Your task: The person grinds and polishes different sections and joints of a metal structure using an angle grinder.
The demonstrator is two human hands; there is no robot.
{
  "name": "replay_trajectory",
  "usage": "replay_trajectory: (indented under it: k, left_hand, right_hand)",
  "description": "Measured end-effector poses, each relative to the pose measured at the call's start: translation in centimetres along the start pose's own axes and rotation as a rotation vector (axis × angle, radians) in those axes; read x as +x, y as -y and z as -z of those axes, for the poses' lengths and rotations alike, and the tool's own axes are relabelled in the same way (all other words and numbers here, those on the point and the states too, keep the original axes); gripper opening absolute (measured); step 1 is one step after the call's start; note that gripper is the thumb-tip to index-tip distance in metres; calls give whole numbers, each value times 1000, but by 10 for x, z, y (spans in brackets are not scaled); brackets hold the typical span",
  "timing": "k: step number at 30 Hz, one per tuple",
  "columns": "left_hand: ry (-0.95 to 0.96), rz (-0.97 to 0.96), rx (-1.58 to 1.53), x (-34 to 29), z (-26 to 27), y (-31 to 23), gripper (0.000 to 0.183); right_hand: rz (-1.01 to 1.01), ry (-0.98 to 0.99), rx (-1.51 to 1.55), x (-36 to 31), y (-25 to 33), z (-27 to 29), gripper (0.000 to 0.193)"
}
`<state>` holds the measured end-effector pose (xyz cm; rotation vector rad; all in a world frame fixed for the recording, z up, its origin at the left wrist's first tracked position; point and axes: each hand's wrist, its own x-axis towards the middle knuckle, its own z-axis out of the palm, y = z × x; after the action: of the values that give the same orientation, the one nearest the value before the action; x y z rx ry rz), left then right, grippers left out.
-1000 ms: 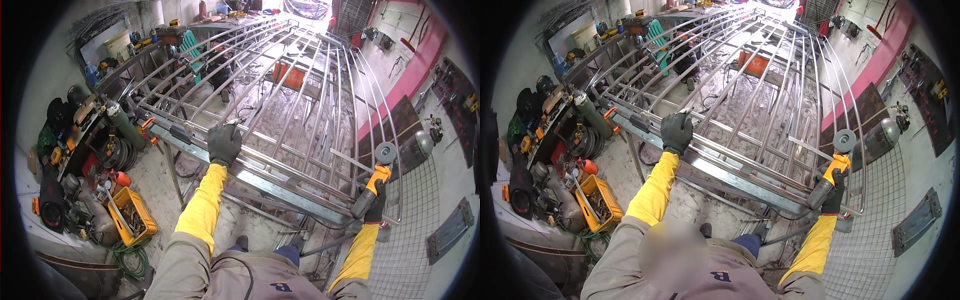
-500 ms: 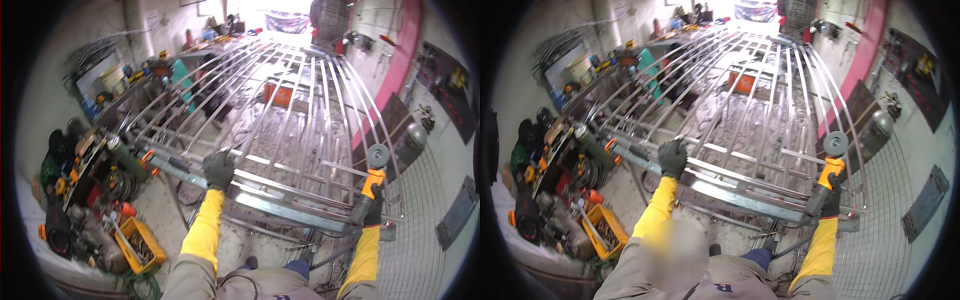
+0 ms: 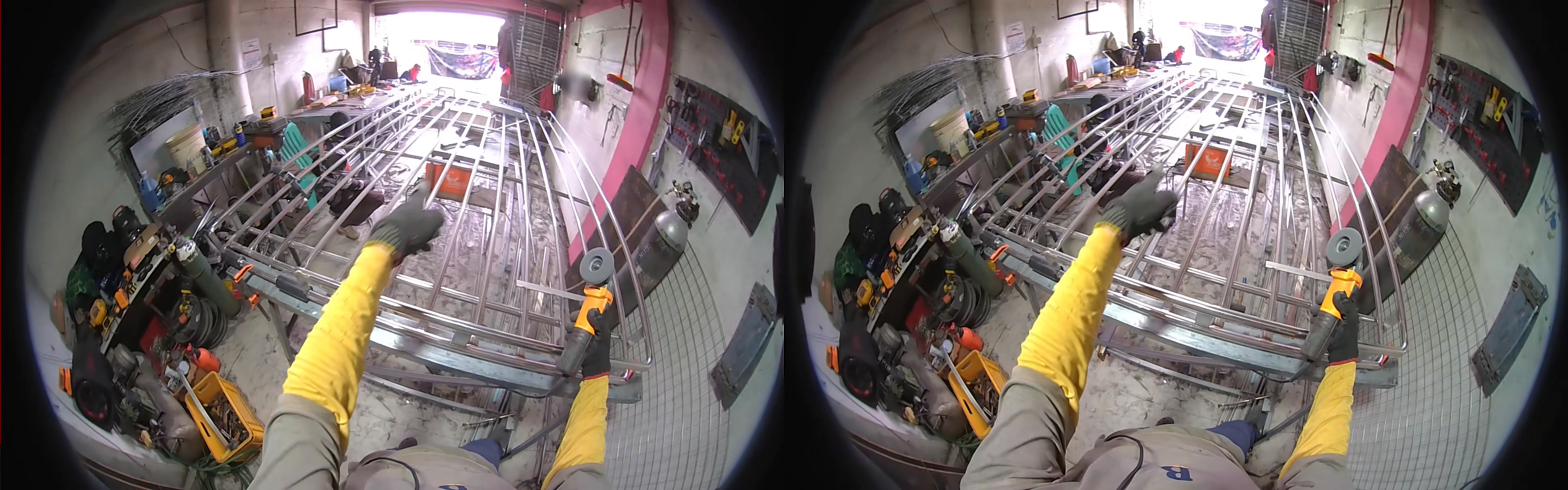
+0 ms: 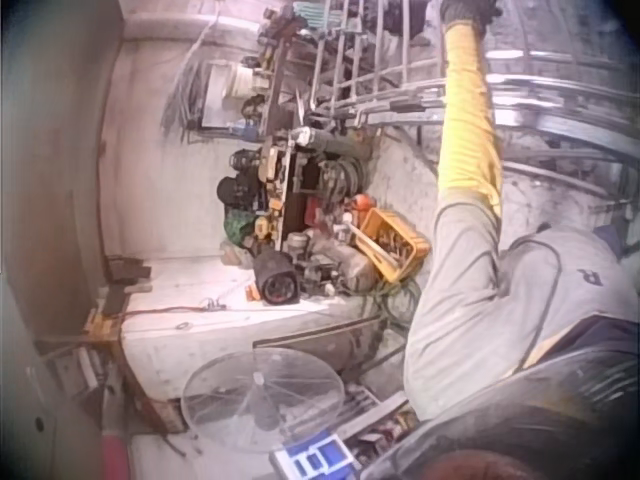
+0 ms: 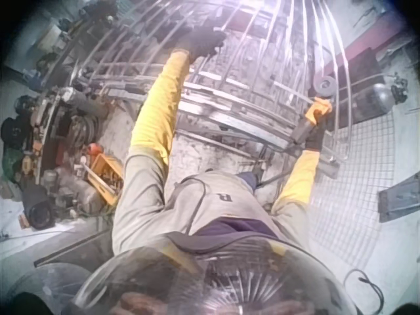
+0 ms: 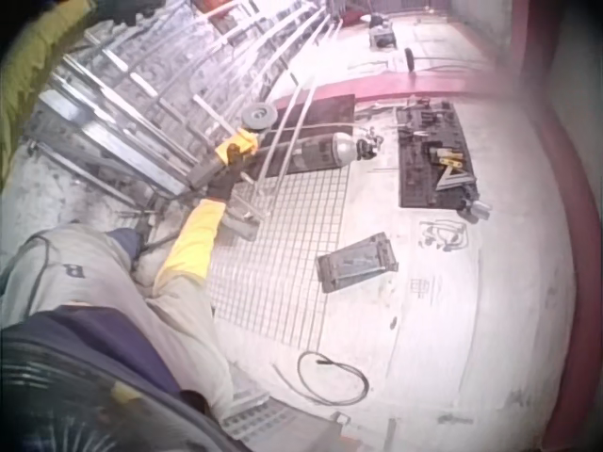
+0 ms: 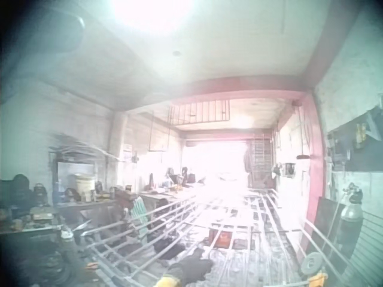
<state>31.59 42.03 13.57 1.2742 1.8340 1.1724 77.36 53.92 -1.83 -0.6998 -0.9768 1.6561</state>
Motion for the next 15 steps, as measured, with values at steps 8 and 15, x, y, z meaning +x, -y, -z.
replay_trajectory:
  k: [8, 15]
  left_hand:
    - [76, -319, 106, -8, -5, -87, 68]
    - [-184, -37, 564, 16, 18, 132, 54]
  right_hand:
    - [-69, 6, -53, 0, 8, 0, 41]
    - [-114, 66, 11, 6, -11, -19, 41]
